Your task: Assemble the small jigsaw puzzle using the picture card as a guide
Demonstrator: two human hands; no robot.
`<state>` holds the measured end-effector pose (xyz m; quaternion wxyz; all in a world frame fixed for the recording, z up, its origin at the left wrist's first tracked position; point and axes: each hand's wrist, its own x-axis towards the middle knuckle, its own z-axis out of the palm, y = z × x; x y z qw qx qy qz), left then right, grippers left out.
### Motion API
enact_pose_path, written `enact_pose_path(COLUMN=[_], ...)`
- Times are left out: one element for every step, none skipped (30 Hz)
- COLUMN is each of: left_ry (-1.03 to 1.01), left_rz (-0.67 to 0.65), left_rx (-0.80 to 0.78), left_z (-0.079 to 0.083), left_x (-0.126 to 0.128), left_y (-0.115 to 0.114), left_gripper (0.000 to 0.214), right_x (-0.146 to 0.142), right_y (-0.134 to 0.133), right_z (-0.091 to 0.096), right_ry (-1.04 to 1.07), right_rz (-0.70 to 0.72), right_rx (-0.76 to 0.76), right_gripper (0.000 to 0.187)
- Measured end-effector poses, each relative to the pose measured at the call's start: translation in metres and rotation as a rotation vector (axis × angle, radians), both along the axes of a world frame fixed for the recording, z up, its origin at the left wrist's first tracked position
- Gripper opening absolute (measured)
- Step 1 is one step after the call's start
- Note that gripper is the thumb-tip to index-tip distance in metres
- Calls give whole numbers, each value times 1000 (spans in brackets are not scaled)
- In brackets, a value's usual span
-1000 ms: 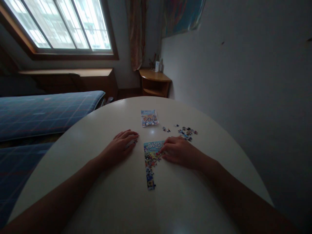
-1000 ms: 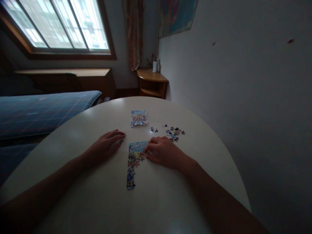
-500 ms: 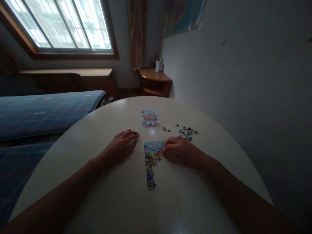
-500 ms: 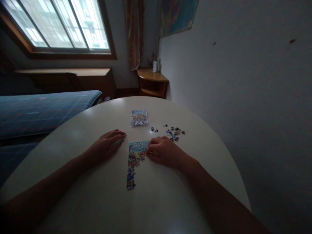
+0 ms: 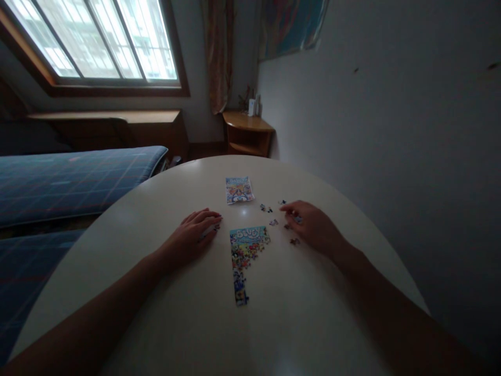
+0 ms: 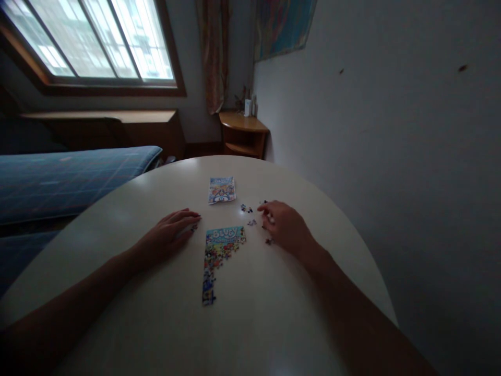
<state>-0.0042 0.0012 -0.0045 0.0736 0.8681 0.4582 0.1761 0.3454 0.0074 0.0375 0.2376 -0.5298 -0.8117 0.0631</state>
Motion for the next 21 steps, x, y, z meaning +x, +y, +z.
enact_pose_path(left_ry=[1,-2,-6,-10,-14,-16,-18,-20,-20,-20,-17,-15,-13,-13,-13,-15,-18,-20,-21,-21,-19], left_rz=[-3,-4,-4,-4,-3,-1,3,3,1,0,-3,-5,-5,-3,0,2,3,2,1,-3,-5], left_rx=[-2,-2,-1,0,1,1,1,1,2,3,3,4,6,7,8,8,6,5,4,4,4], left_z=[0,1,1,1,2,2,2,2,1,1,1,0,0,0,0,1,1,2,2,2,2], left_x=[0,0,1,1,1,1,2,2,2,2,2,1,1,1,1,1,1,1,1,1,1], left_y=[0,0,0,-1,-1,-1,-1,-1,-1,-1,0,0,0,0,0,0,0,-1,-1,-1,-1], left_gripper=[41,41,41,41,41,40,40,40,40,40,40,40,40,40,40,40,40,40,40,41,41], right_x=[11,23,34,43,51,56,58,57,55,50,44,38,32,26,22,19,16,15,14,14,14], right_y=[6,12,17,21,25,27,29,29,28,26,24,21,18,14,11,8,6,4,3,2,2], right_z=[-2,-5,-9,-12,-15,-18,-19,-19,-19,-17,-14,-11,-9,-6,-4,-2,-1,-1,-1,-1,-1], right_ry=[-14,-36,-56,-79,-96,-111,-121,-125,-124,-120,-111,-107,-107,-104,-101,-89,-73,-58,-46,-41,-43], right_rz=[-114,-196,-270,-315,-351,-355,-341,-312,-269,-218,-163,-105,-53,-15,20,43,58,67,69,67,62], right_rx=[20,29,41,51,54,31,1,-32,-70,-105,-134,-163,-175,-176,-187,-203,-219,-237,-250,-259,-264], right_gripper=[27,29,32,34,35,34,32,31,29,28,27,25,24,22,21,21,20,20,20,19,18])
